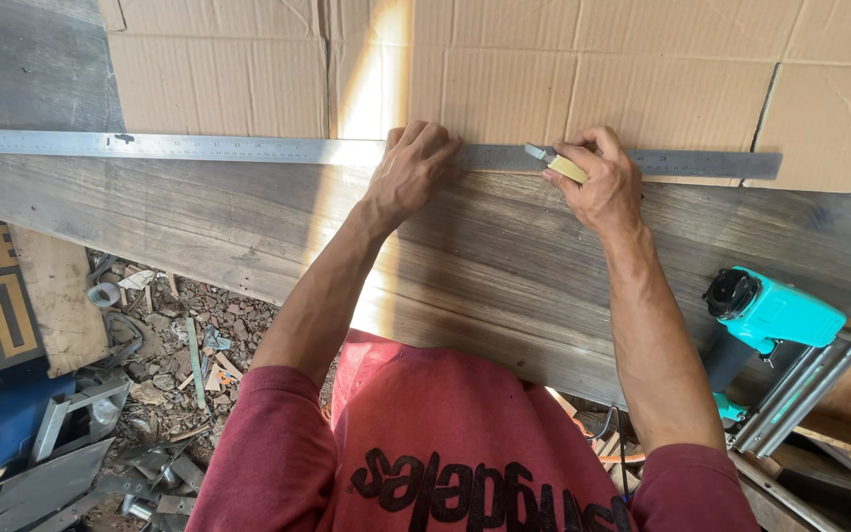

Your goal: The person uses a metal ruler and a utility knife to cut a large piece of cardboard on a wooden workbench. They repeatedly align the ruler and score the cardboard along straight lines, then fold and separate the cut sections.

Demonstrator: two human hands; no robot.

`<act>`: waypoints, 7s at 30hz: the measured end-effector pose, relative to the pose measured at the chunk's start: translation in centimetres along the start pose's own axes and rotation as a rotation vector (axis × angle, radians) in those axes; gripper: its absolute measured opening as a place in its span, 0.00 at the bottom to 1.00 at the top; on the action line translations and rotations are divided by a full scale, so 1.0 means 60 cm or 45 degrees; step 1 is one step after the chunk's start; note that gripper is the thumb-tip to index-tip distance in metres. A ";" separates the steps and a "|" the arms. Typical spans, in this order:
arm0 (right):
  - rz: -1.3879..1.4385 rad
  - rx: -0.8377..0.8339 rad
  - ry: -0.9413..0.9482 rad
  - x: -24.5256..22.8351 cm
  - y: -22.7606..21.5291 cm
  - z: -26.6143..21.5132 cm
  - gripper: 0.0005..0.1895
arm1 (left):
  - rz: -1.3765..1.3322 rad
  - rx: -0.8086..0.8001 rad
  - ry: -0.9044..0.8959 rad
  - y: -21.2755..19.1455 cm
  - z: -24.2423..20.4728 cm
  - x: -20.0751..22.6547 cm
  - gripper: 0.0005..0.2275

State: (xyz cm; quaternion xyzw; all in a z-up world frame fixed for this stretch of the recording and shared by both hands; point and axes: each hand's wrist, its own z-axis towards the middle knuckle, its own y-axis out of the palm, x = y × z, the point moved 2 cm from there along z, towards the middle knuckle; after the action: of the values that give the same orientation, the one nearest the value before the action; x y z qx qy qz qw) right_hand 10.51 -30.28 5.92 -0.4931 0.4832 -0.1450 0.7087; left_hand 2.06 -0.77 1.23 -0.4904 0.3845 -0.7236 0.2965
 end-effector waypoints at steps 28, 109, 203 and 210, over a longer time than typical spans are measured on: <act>0.016 -0.104 -0.069 -0.007 -0.002 0.013 0.17 | -0.021 0.083 0.072 -0.015 0.003 0.000 0.12; 0.050 -0.067 -0.171 0.027 0.012 0.007 0.14 | 0.236 0.118 0.115 -0.018 0.015 -0.007 0.16; 0.273 0.261 0.479 0.208 -0.134 -0.111 0.06 | 0.300 -0.140 0.530 0.177 0.285 0.365 0.12; 0.038 0.086 0.240 0.293 -0.207 -0.132 0.11 | 0.378 -0.143 0.418 0.227 0.312 0.402 0.03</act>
State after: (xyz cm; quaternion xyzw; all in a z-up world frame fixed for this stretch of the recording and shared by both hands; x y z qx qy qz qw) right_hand 15.94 -52.54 6.47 -0.4458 0.5499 -0.1966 0.6785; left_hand 12.07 -32.38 5.49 -0.3200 0.5353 -0.7195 0.3054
